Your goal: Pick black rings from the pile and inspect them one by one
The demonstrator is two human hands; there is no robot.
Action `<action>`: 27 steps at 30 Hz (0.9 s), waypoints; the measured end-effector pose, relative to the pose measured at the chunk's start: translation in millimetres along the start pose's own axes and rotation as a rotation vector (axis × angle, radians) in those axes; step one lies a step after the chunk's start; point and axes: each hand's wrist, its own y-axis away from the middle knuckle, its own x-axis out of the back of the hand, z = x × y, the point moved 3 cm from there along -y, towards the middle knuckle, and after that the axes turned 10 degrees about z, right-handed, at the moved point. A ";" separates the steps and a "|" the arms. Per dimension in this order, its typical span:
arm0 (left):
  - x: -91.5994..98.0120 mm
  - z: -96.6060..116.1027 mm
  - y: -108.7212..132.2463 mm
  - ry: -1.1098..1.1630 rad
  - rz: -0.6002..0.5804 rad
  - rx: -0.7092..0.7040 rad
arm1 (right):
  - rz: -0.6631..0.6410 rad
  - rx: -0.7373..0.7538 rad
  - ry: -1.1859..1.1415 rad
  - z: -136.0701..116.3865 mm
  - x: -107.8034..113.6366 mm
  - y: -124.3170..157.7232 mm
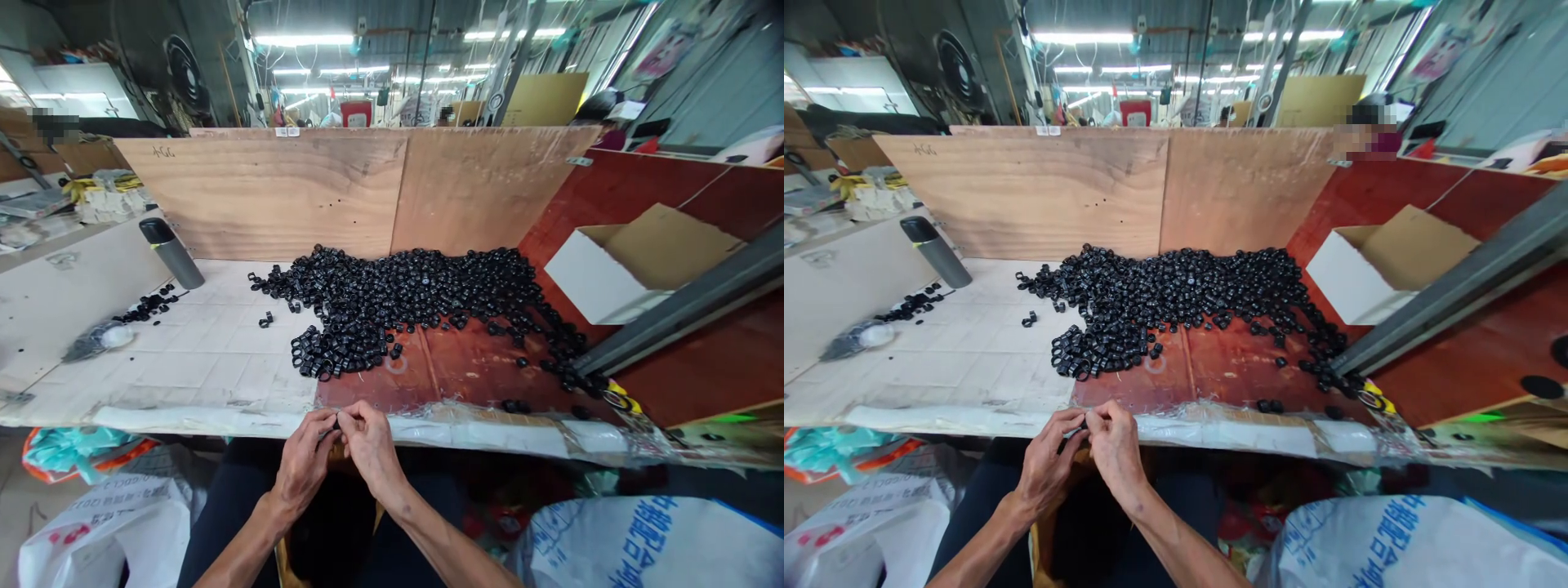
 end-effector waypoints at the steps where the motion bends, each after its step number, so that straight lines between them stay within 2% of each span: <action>1: 1.4 0.4 1.9 -0.015 0.004 -0.010 | -0.003 -0.039 -0.011 1.8 -2.3 1.9; 3: 5.7 2.6 1.9 -0.017 -0.034 -0.017 | -0.039 -0.087 0.030 2.7 -3.4 2.5; 4: 7.8 4.1 -0.3 -0.002 -0.092 -0.009 | -0.063 -0.061 0.098 0.9 -0.8 -0.2; 6: 11.0 6.5 -8.8 0.033 -0.267 0.028 | -0.056 0.119 0.298 -6.8 13.4 -14.6; 7: 11.7 6.5 -14.7 0.035 -0.350 0.055 | 0.010 0.260 0.407 -12.2 25.2 -26.3; 8: 11.8 4.9 -21.5 0.015 -0.400 0.086 | 0.129 0.396 0.491 -17.5 39.6 -40.3; 9: 11.1 1.1 -29.0 -0.027 -0.407 0.120 | 0.257 0.487 0.559 -20.9 54.8 -56.1; 10: 9.3 -4.7 -36.6 -0.086 -0.371 0.161 | 0.378 0.538 0.619 -22.2 69.1 -73.0; 11: 6.1 -12.3 -43.6 -0.150 -0.311 0.202 | 0.441 0.562 0.681 -21.3 80.2 -90.2; 12: 1.1 -20.8 -49.5 -0.201 -0.253 0.234 | 0.440 0.578 0.731 -18.7 87.1 -106.6; 15: -19.9 -45.4 -59.5 -0.311 -0.136 0.254 | 0.283 0.665 0.758 -6.2 86.3 -138.3; 18: -37.1 -60.1 -60.8 -0.402 -0.134 0.245 | 0.235 0.752 0.706 4.1 72.8 -141.1; 20: -42.0 -63.4 -60.1 -0.422 -0.163 0.259 | 0.196 0.802 0.670 7.1 65.4 -136.0; 23: -40.8 -65.0 -59.4 -0.407 -0.173 0.354 | 0.154 0.813 0.630 7.1 63.1 -131.7; 25: -38.2 -65.4 -59.4 -0.398 -0.163 0.434 | 0.168 0.811 0.609 4.6 65.1 -131.1; 27: -37.2 -63.4 -59.8 -0.396 -0.172 0.455 | 0.194 0.821 0.579 -0.1 67.4 -129.1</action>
